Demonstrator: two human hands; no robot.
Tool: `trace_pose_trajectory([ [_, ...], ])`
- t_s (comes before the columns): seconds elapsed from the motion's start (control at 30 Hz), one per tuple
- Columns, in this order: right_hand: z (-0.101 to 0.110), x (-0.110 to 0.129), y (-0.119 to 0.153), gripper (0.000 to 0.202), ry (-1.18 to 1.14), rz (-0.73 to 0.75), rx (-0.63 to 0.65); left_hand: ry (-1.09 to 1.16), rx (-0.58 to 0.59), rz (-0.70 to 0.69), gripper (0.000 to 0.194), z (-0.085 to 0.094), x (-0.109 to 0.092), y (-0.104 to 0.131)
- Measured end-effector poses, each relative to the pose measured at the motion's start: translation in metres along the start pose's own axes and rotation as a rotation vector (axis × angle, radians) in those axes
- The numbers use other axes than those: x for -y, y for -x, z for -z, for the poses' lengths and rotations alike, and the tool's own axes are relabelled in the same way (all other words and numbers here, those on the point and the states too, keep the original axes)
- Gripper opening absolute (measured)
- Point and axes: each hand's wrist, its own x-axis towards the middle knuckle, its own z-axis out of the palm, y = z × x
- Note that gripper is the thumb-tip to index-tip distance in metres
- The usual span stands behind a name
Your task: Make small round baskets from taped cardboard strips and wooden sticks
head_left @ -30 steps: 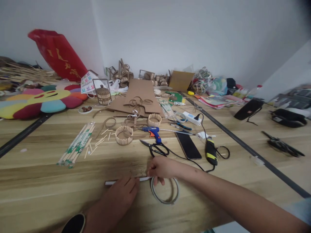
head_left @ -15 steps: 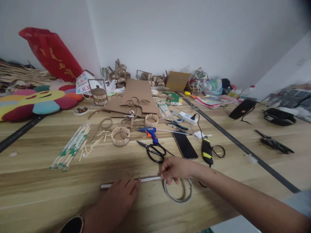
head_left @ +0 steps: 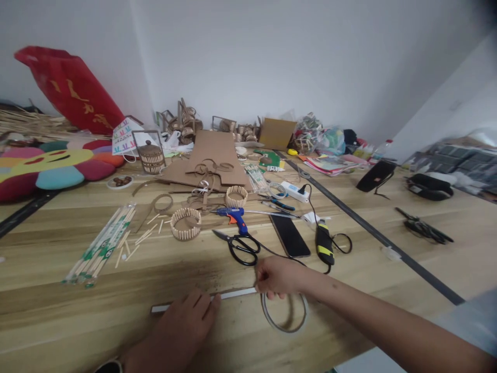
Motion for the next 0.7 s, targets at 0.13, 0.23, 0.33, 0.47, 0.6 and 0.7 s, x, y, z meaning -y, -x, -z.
trace_pose_trajectory([
  [0.13, 0.000, 0.004, 0.002, 0.015, 0.078, 0.000, -0.017, -0.032, 0.042, -0.021, 0.055, 0.006, 0.000, -0.001],
  [0.23, 0.000, 0.007, 0.003, 0.016, 0.152, 0.002, -0.036, -0.045, 0.088, -0.030, 0.054, 0.008, 0.000, -0.002],
  [0.33, 0.001, 0.009, 0.004, 0.018, 0.227, 0.007, -0.054, -0.046, 0.120, -0.027, 0.054, 0.010, 0.000, -0.002],
  [0.47, 0.002, 0.013, 0.005, 0.020, 0.303, 0.014, -0.045, -0.044, 0.135, -0.024, 0.056, 0.009, 0.001, -0.002],
  [0.6, 0.003, 0.018, 0.007, 0.021, 0.368, 0.013, -0.031, -0.040, 0.098, -0.012, 0.060, 0.001, 0.002, 0.000],
  [0.7, 0.003, 0.021, 0.005, 0.023, 0.408, 0.001, -0.015, -0.037, 0.073, 0.018, 0.062, -0.010, 0.006, 0.003],
])
